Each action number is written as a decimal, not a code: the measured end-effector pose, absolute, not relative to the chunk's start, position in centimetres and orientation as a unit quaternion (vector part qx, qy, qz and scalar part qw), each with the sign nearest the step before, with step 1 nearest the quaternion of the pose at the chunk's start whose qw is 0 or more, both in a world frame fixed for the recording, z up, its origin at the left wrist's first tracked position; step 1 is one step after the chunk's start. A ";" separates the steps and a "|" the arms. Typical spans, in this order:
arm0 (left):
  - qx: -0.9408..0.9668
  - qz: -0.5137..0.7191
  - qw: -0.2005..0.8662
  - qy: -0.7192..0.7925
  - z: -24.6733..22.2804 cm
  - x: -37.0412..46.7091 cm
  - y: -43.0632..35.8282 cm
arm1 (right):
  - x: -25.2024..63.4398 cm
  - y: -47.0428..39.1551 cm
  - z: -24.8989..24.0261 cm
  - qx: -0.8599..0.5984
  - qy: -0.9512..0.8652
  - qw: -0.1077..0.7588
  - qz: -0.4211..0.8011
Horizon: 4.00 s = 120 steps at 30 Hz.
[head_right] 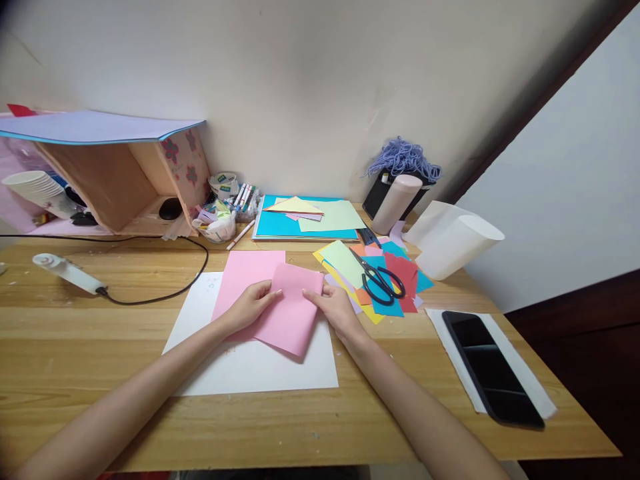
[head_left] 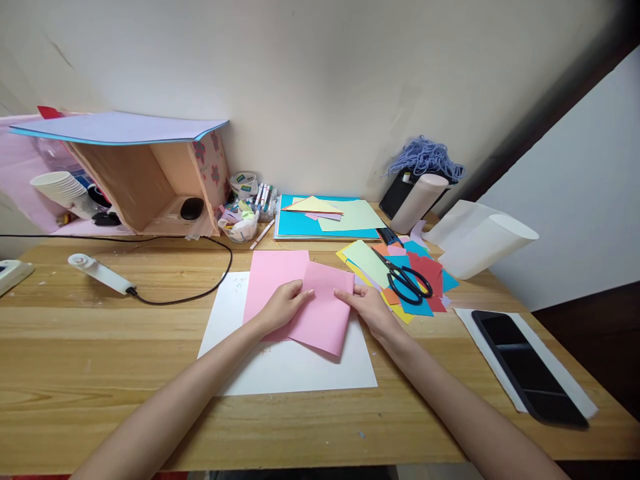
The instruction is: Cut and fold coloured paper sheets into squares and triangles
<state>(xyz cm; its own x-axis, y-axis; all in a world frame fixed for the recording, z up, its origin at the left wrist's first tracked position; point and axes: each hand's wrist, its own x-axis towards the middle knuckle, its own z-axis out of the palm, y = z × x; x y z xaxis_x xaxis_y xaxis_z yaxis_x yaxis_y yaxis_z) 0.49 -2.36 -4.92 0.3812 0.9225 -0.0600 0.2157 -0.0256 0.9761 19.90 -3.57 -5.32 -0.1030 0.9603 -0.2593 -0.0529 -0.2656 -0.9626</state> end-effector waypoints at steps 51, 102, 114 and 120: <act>0.554 0.334 0.644 0.408 -5.3 0.1 -1.9 | 20.1 -3.4 -4.4 -0.457 -0.530 0.316 0.640; 0.590 0.294 0.613 0.435 -5.1 -0.5 -1.3 | 20.9 -2.0 -5.9 -0.500 -0.473 0.382 0.616; 0.607 0.258 0.618 0.429 -4.7 -1.0 -1.2 | 21.9 -1.4 -5.5 -0.504 -0.470 0.436 0.579; 0.611 0.246 0.621 0.424 -4.4 -1.0 -1.3 | 22.7 -0.8 -5.5 -0.517 -0.459 0.444 0.570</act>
